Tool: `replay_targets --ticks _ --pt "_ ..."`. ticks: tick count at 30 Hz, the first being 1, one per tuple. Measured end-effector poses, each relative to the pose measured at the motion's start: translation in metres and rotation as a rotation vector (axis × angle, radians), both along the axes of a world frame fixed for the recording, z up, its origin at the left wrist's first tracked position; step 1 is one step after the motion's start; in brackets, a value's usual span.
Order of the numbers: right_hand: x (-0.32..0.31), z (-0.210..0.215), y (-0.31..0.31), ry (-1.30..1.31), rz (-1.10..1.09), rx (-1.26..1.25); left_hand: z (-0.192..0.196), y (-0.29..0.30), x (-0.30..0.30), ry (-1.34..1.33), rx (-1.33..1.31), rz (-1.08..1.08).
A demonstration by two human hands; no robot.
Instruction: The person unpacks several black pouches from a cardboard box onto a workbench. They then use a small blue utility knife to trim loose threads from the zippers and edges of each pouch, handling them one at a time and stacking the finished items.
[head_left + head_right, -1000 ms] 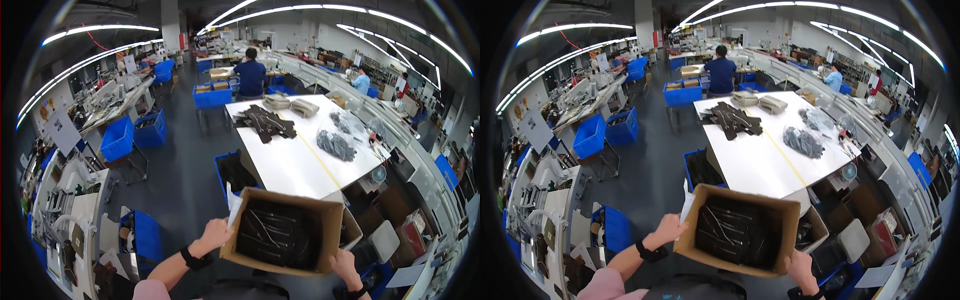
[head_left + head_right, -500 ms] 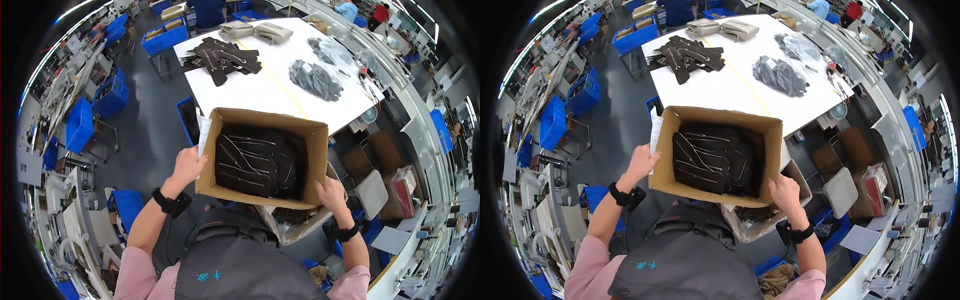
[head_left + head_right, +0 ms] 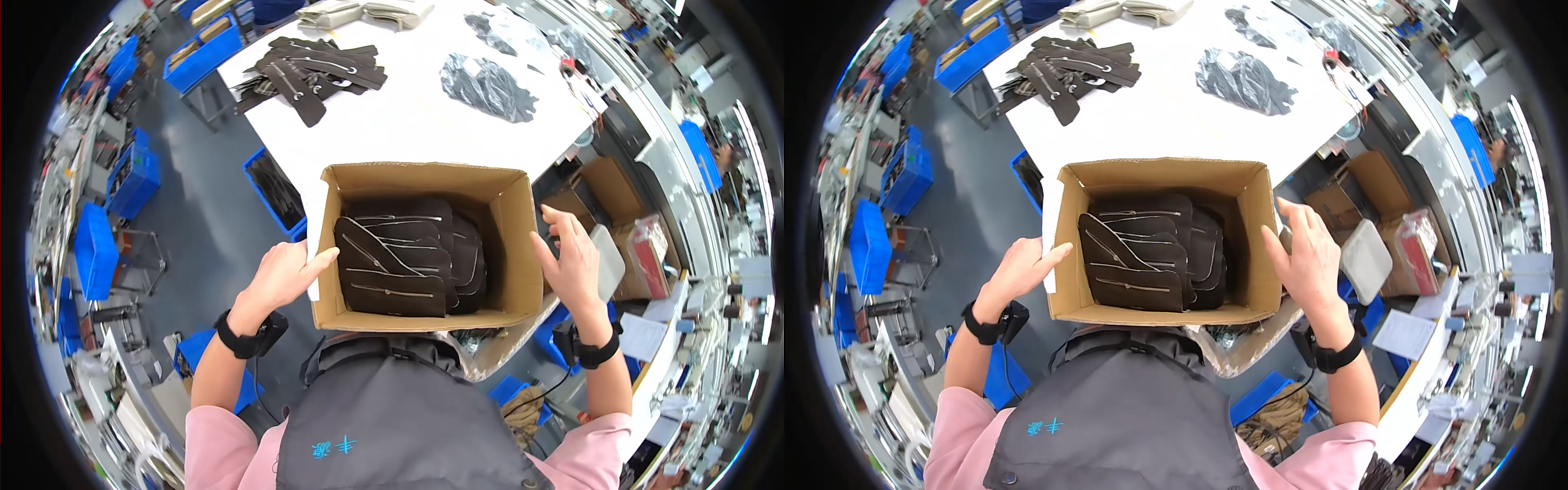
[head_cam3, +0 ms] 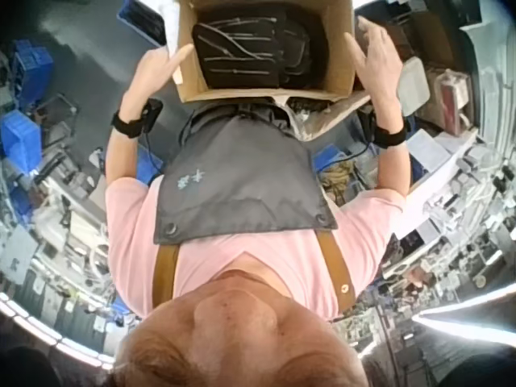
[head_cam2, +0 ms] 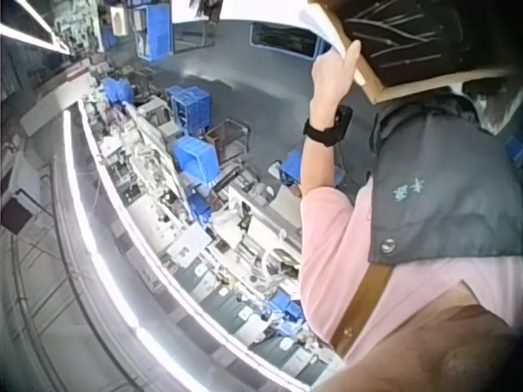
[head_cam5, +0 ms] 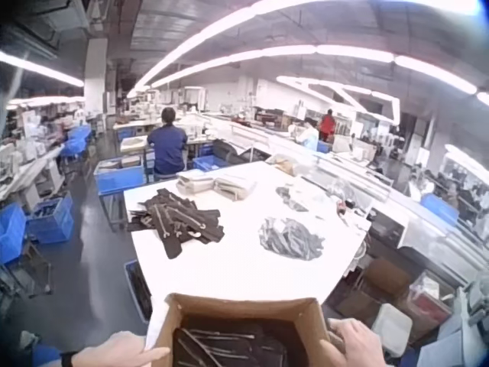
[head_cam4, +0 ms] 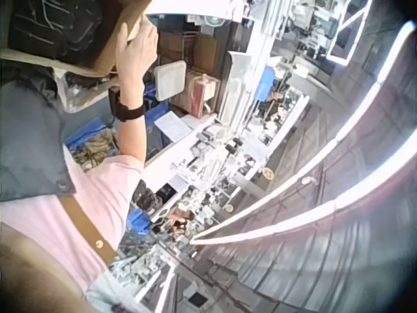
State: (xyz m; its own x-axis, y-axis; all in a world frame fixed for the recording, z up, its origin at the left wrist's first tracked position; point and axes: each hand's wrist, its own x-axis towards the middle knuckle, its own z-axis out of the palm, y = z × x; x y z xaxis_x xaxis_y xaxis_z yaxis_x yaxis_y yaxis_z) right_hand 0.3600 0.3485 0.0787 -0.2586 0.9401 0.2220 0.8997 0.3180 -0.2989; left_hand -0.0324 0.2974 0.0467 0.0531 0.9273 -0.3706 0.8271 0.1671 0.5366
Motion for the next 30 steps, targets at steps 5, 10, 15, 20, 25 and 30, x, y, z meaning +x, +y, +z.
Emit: replay_targets --ticks 5,10,15,20,25,30 --pt "-0.042 0.001 0.010 -0.011 0.023 -0.377 0.002 0.023 -0.018 -0.039 0.072 -0.194" --pt "-0.062 -0.035 0.033 -0.174 -0.131 -0.613 -0.018 0.033 -0.033 -0.168 0.127 -0.394" --pt "-0.051 -0.073 0.048 -0.041 -0.258 -0.923 -0.022 0.042 -0.038 -0.218 0.114 -0.442" --pt "-0.071 -0.091 0.056 0.148 -0.275 -1.127 -0.034 0.042 -0.034 -0.266 0.242 -0.403" --pt "-0.102 -0.068 0.054 0.324 -0.322 -1.123 -0.028 0.042 -0.033 -0.308 0.183 -0.358" --pt "-0.113 -0.063 0.052 0.711 -0.573 -1.186 -0.031 0.041 -0.028 -0.284 0.167 -0.349"
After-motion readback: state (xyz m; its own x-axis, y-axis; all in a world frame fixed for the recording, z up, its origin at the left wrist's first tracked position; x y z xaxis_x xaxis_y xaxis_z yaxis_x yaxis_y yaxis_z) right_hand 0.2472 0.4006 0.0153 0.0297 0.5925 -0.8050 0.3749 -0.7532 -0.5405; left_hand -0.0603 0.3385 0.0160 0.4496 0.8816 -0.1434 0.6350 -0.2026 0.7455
